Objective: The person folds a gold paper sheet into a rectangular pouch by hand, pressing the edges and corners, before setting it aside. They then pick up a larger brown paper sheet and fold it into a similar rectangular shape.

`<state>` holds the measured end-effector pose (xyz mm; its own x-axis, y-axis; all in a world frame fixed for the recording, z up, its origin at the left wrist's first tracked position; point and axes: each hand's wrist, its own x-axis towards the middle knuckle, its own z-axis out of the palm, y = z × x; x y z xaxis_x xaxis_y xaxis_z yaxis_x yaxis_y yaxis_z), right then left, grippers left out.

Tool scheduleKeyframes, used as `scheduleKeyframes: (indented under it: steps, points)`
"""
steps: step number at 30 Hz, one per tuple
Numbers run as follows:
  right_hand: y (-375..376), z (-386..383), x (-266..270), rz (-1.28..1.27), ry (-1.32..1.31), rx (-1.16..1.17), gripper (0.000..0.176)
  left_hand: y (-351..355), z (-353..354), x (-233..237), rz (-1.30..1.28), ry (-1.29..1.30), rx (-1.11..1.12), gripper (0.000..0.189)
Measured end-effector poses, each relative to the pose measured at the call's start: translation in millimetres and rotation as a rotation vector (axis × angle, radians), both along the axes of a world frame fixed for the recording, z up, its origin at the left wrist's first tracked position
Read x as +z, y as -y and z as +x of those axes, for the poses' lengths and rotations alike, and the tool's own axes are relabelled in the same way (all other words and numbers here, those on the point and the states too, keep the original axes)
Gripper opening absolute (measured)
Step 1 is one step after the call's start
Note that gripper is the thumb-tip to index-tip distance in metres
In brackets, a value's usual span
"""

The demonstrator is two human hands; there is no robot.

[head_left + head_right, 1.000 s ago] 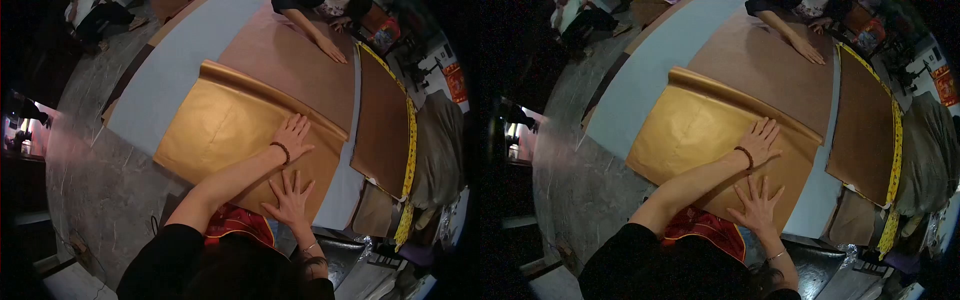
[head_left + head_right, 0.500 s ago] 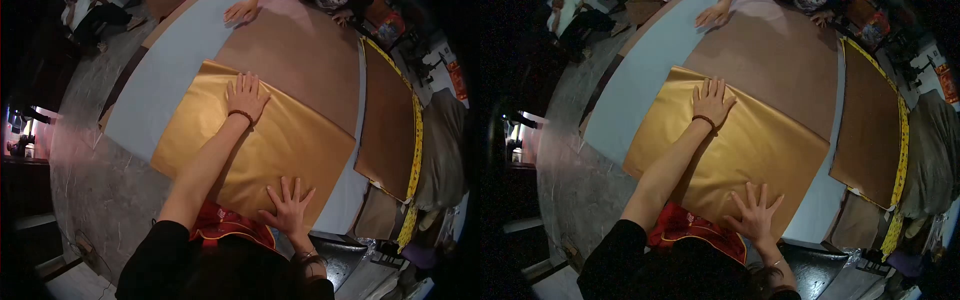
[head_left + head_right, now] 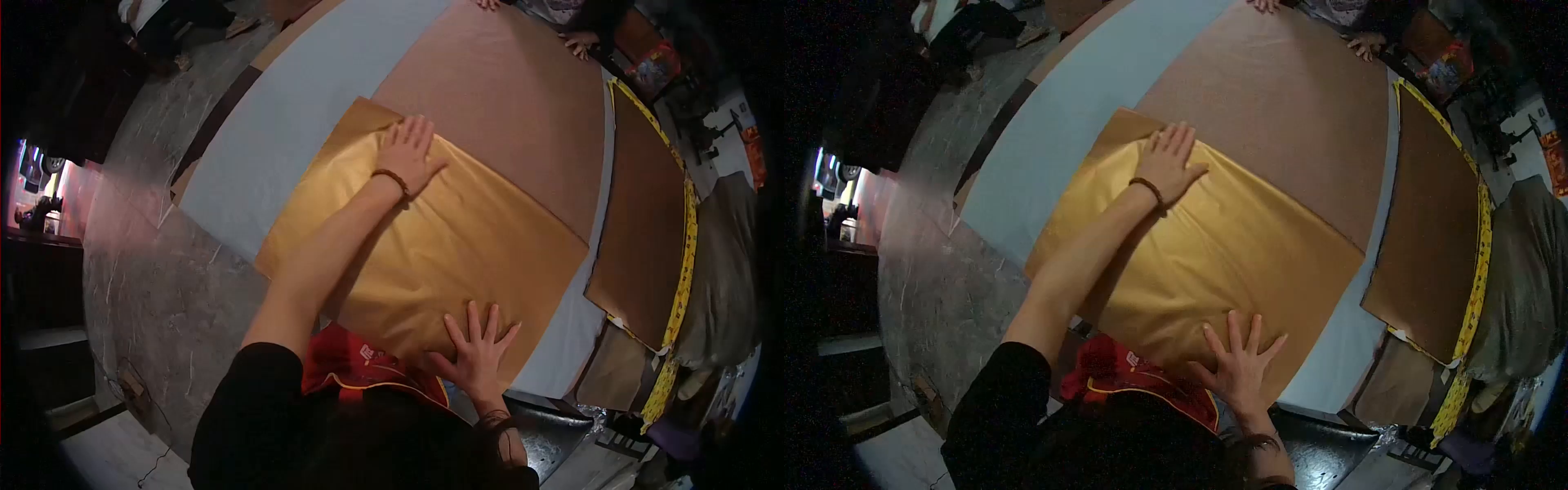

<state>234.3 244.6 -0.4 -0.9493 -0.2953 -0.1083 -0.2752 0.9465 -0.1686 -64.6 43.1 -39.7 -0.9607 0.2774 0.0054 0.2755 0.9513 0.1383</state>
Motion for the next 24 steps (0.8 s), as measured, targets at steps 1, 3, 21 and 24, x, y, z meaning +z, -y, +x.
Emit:
scheduleKeyframes:
  steps: [1,3,21,24]
  points:
    - [-0.4,-0.2,0.0,-0.006,0.002,0.004,0.068,26.3,-10.0,3.0,0.001,0.004,0.049,0.079]
    - [-1.0,1.0,-0.6,-0.012,0.006,0.008,0.068,71.4,-25.3,3.6,-0.012,0.020,0.133,0.080]
    - [-1.4,3.1,-7.3,-0.062,-0.067,-0.006,0.066,24.7,-7.3,-4.6,0.004,-0.122,0.167,0.066]
    - [-0.2,3.5,-5.3,-0.072,-0.048,-0.037,0.067,23.8,-6.2,-1.9,0.020,-0.127,0.165,0.067]
